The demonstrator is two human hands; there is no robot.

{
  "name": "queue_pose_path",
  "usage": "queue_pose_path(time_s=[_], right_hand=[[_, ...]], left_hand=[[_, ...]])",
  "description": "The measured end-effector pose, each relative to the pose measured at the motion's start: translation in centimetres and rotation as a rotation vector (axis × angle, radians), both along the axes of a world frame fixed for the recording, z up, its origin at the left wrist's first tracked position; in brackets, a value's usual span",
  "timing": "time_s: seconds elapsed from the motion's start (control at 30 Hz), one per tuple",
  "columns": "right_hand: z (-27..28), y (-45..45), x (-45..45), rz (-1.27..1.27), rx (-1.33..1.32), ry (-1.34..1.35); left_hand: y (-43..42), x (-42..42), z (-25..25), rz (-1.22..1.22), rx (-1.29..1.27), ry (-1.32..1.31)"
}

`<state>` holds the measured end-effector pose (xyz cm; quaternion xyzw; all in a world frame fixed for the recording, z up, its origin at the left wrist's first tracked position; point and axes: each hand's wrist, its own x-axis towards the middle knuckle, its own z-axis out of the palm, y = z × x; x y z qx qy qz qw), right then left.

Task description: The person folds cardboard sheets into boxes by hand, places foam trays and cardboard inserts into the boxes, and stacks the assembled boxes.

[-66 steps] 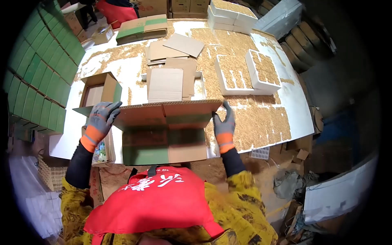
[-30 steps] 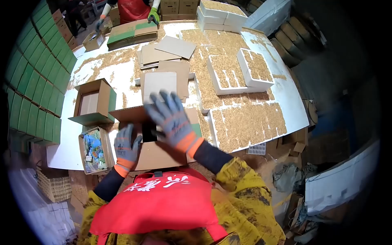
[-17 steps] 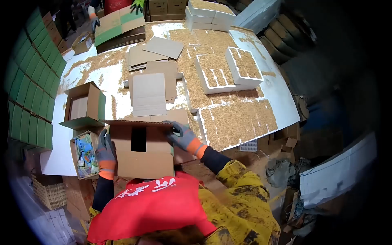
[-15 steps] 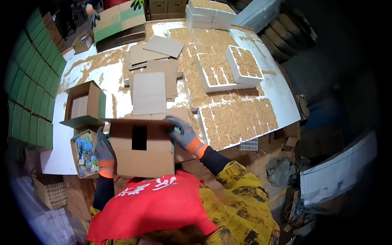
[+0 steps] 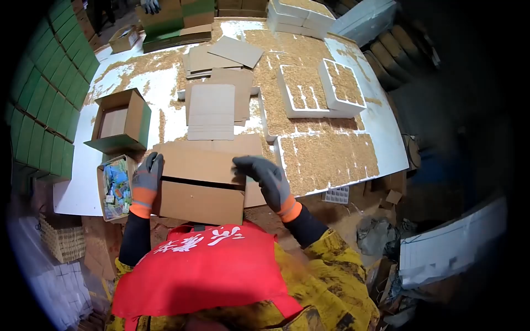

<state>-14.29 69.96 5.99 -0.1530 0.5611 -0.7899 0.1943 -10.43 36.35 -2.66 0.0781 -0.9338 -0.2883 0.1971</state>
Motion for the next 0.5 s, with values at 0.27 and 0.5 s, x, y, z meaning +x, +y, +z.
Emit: queue_pose_path(time_s=[0.27, 0.5], right_hand=[[-8.2, 2.5, -4.9, 0.000, 0.228, -0.499], [1.4, 0.4, -7.0, -0.041, 0.567, 0.596]], left_hand=[[2.8, 0.3, 7.4, 0.012, -0.020, 0.165], [-4.5, -1.8, -0.5, 0.083, 0.490, 0.210]])
